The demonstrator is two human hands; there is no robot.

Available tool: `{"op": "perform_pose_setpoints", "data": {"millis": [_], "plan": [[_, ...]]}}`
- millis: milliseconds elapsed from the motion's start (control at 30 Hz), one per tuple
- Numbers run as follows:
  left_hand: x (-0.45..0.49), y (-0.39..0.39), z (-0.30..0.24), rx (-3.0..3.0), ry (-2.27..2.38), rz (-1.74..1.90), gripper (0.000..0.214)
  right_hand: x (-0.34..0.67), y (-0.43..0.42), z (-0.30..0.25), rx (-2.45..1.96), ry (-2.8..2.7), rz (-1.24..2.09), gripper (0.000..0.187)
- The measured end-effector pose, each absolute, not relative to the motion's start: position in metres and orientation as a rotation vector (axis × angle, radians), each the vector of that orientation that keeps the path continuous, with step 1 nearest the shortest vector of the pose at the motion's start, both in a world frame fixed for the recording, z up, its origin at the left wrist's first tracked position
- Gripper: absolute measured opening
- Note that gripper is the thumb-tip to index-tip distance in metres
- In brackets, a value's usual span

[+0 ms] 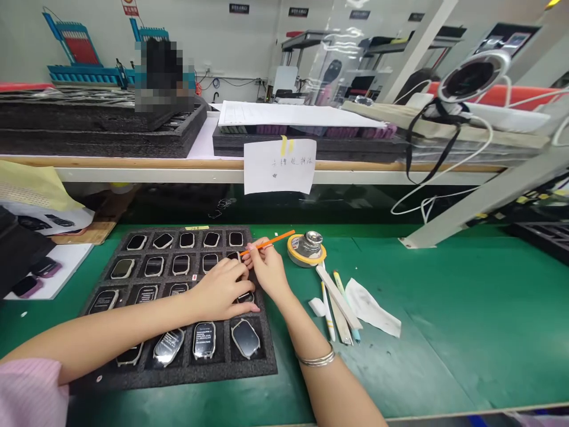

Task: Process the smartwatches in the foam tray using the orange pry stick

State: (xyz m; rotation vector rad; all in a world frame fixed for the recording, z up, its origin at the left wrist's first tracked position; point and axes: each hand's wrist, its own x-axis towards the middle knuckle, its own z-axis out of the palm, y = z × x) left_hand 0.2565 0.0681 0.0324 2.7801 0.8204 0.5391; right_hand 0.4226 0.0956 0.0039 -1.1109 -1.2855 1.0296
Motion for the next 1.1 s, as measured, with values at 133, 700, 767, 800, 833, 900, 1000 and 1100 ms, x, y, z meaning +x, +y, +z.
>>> {"op": "perform_pose_setpoints", "data": {"millis": [133, 700, 767, 800, 833, 900, 1000, 1100], "plan": [[0.247, 0.05, 0.032, 2.706, 1.018, 0.515, 0.04, 0.433, 0.074, 0.026, -1.075, -1.206, 0.937, 0.037], [0.241, 0.036, 0.027, 2.578, 1.074, 0.616, 0.025, 0.423, 0.036, 0.014, -1.073, -1.144, 0.998, 0.04], [0.239, 0.037, 0.025, 2.545, 1.009, 0.662, 0.02, 0.422, 0.035, 0.013, -1.075, -1.15, 1.002, 0.041], [0.238, 0.037, 0.024, 2.527, 0.993, 0.664, 0.019, 0.421, 0.034, 0.011, -1.078, -1.153, 1.005, 0.041], [0.238, 0.038, 0.023, 2.507, 0.988, 0.664, 0.018, 0.42, 0.033, 0.01, -1.084, -1.158, 1.007, 0.042], [0.238, 0.039, 0.023, 2.459, 0.993, 0.668, 0.021, 0.418, 0.031, 0.006, -1.103, -1.173, 1.008, 0.043], [0.238, 0.041, 0.024, 2.368, 1.026, 0.678, 0.033, 0.417, 0.03, 0.001, -1.143, -1.2, 0.988, 0.043], [0.238, 0.043, 0.025, 2.298, 1.064, 0.678, 0.046, 0.417, 0.029, -0.002, -1.18, -1.238, 0.965, 0.043]]}}
